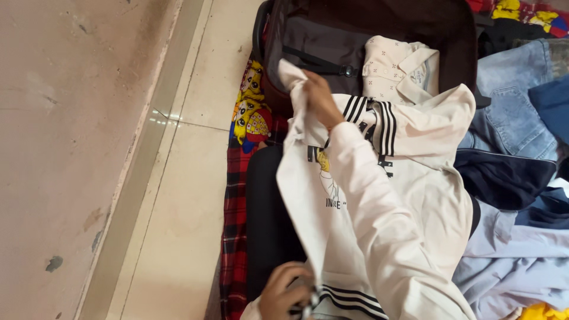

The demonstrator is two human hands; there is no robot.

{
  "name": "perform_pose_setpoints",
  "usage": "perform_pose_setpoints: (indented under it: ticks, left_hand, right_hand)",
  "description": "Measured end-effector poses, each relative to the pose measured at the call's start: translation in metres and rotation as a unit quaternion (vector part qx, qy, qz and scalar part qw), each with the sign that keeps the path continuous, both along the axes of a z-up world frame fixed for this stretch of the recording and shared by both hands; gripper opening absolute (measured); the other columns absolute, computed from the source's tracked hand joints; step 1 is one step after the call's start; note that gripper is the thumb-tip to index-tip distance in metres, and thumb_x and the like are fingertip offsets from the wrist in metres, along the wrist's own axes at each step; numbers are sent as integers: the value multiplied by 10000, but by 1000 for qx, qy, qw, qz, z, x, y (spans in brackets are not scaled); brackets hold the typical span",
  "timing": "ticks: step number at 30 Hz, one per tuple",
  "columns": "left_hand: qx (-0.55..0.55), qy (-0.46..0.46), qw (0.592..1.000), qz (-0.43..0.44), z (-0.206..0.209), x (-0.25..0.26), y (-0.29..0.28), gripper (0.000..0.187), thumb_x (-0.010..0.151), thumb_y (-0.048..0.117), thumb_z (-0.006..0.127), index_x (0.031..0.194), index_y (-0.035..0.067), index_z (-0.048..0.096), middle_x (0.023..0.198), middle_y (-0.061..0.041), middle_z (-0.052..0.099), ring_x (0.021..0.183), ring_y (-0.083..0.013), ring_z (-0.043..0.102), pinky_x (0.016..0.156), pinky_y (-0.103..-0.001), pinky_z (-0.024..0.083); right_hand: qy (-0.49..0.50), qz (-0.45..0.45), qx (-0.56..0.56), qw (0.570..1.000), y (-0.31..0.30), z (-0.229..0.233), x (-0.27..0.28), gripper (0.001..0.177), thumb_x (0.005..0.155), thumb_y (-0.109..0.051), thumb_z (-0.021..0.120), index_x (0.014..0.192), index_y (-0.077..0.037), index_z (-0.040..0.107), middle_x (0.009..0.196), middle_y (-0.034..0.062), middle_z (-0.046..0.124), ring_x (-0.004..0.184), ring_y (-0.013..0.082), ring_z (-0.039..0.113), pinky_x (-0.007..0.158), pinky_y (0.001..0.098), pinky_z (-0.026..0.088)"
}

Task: The person folds a white shirt on a blanket on the floor, smoothing the fabric and folding the sleeves inward before folding the body of the shirt.

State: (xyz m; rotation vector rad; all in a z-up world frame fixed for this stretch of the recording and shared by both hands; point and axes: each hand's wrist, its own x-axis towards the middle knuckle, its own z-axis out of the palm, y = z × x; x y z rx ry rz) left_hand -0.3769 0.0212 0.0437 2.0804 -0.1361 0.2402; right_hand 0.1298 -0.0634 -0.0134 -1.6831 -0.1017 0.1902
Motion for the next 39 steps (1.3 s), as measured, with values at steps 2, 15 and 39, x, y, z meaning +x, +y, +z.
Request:
perform_pose_setpoints:
  ticks: [2,15,39]
  left_hand:
    - [-7,43,998,-48,25,20,-23,173,764,285,731,713,151,636,1101,32,714,1199,-219,716,945,-359,573]
    - [82,53,901,-424,-77,26,-44,560,910,456,753,1209,-7,652,1381,-249,538,1333,-444,487,1112,-538,413]
    - [305,-10,943,129,0,404,-12,443,1043,419,497,1062,82,784,1214,-120,666,1218,-329,531,1149,-590,217]
  right_hand:
    - [172,-39,219,960,-25,8,-3,684,860,-1,458,1529,-108,361,1495,188,512,1251,295,624,1057,388,539]
    - [-29,-75,51,995,-115,34,-59,465,998,-89,512,1435,46,599,1500,170,625,1362,239,584,1141,269,408]
    - [-220,-126,-292,922,-132,59,-113,538,844,-191,797,1348,-99,633,1141,118,622,727,213,614,738,356,521]
